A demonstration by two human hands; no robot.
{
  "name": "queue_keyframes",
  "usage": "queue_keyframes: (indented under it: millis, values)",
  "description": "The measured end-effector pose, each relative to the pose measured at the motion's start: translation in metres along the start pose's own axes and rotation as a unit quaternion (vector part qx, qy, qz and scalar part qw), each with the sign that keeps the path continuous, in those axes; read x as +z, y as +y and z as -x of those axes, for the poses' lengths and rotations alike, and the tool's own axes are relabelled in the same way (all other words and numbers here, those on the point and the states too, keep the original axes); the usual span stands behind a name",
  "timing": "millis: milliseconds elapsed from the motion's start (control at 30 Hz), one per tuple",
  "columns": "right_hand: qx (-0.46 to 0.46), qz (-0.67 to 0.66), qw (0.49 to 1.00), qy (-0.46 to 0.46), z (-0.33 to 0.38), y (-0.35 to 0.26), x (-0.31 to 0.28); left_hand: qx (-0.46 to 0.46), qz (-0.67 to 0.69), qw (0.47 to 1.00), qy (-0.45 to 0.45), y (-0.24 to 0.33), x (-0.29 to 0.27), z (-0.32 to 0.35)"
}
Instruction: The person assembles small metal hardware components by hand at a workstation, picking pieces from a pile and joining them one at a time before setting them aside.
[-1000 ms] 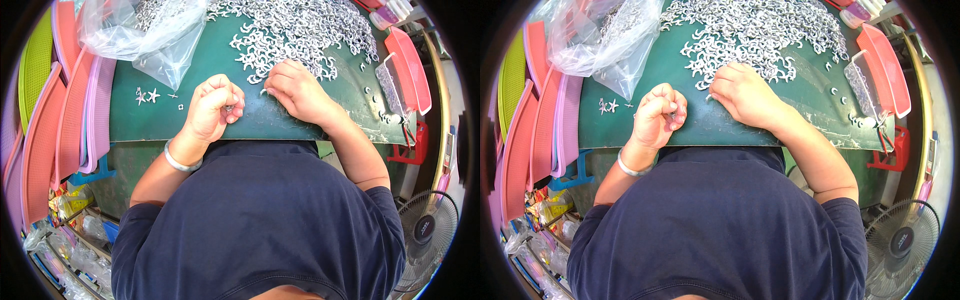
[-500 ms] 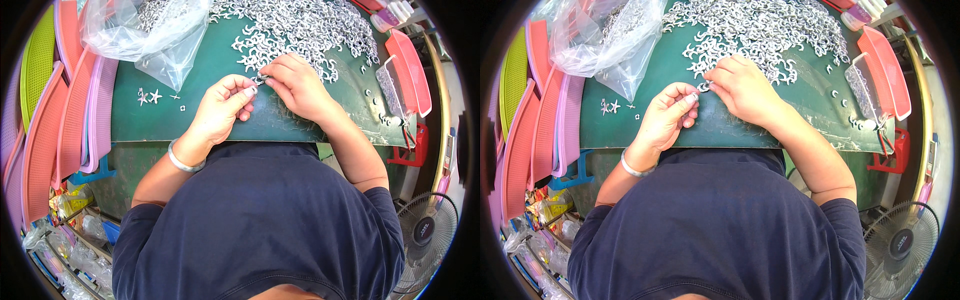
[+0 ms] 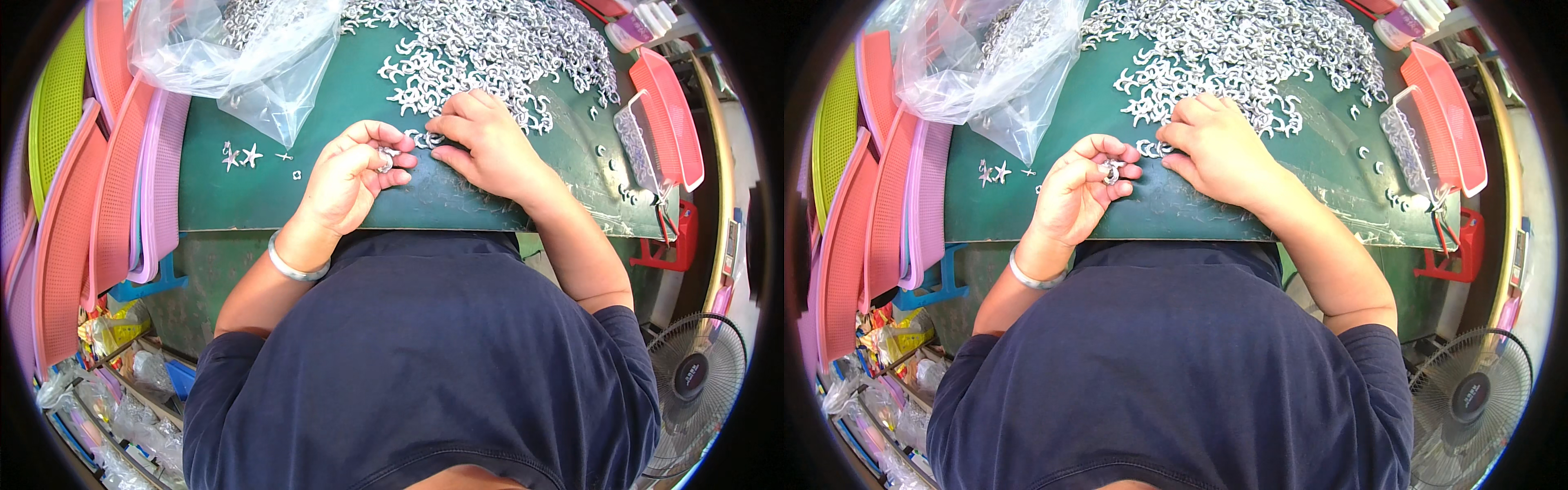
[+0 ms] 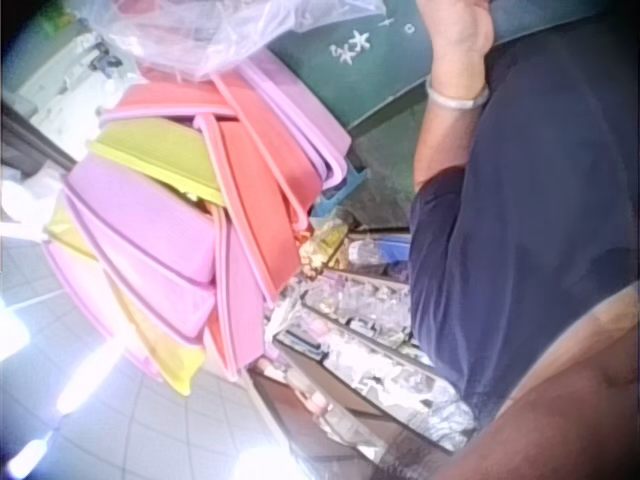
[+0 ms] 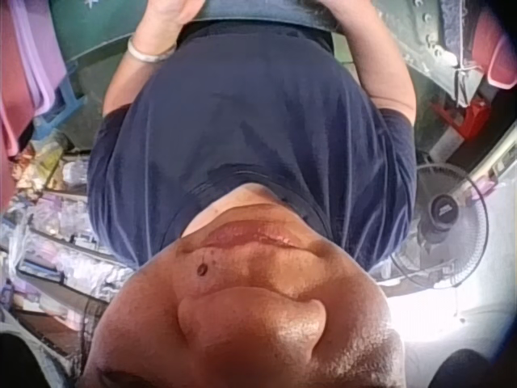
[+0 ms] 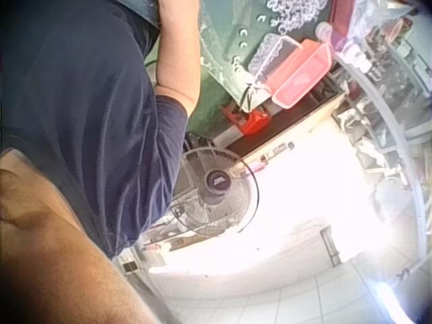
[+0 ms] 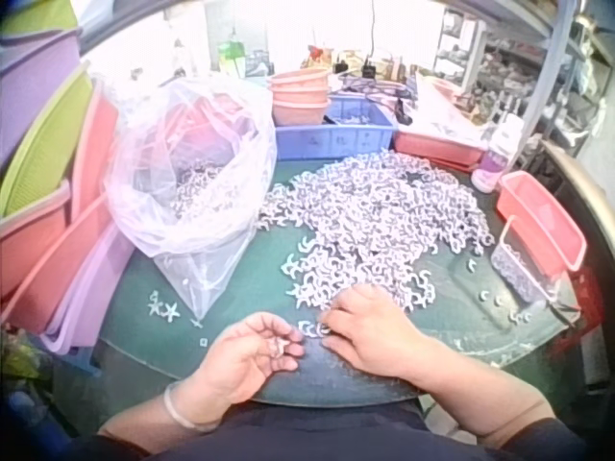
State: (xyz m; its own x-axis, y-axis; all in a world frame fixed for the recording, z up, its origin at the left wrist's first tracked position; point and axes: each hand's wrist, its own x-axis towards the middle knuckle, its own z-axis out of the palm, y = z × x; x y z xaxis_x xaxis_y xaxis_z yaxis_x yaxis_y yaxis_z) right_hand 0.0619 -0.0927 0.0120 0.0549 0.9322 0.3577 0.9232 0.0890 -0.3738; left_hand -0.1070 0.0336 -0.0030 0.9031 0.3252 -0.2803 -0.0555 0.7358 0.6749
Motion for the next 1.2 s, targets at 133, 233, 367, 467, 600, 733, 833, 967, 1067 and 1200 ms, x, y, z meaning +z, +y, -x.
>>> queue_keyframes:
  millis: [133, 233, 367, 467, 600, 733, 833, 967, 1067, 1200]
  values:
    - [0.014, 0.005, 1.000, -0.022, 0.000, -0.001, 0.001, -0.016, -0.034, 0.999, 0.016, 0.001, 0.001, 0.001]
    - [0.021, -0.054, 0.998, 0.002, -0.001, 0.000, 0.003, -0.027, -0.098, 0.994, 0.042, -0.001, 0.008, 0.000]
    - [0.055, -0.201, 0.978, 0.031, -0.002, -0.010, 0.001, -0.042, -0.159, 0.986, 0.029, -0.001, 0.016, -0.001]
    - [0.051, -0.209, 0.976, 0.025, -0.002, -0.010, -0.001, -0.036, -0.169, 0.985, 0.017, -0.001, 0.016, -0.001]
    - [0.042, -0.079, 0.995, 0.045, -0.003, -0.006, -0.003, -0.023, -0.127, 0.991, 0.022, -0.003, 0.008, -0.001]
    - [0.007, 0.030, 0.999, 0.006, 0.001, 0.002, -0.001, 0.004, -0.090, 0.995, 0.040, -0.003, 0.009, 0.000]
    - [0.011, 0.029, 0.999, 0.008, 0.001, 0.002, 0.003, 0.018, -0.074, 0.997, 0.012, -0.004, -0.001, -0.002]
    - [0.024, -0.026, 0.999, 0.022, 0.000, 0.001, 0.002, -0.001, -0.079, 0.996, 0.037, 0.002, 0.008, 0.000]
    - [0.036, -0.129, 0.990, 0.043, -0.002, -0.009, -0.001, -0.016, -0.124, 0.991, 0.051, 0.002, 0.015, -0.001]
    - [0.057, -0.207, 0.976, 0.035, -0.009, -0.017, -0.002, -0.008, -0.127, 0.991, 0.044, -0.001, 0.011, -0.002]
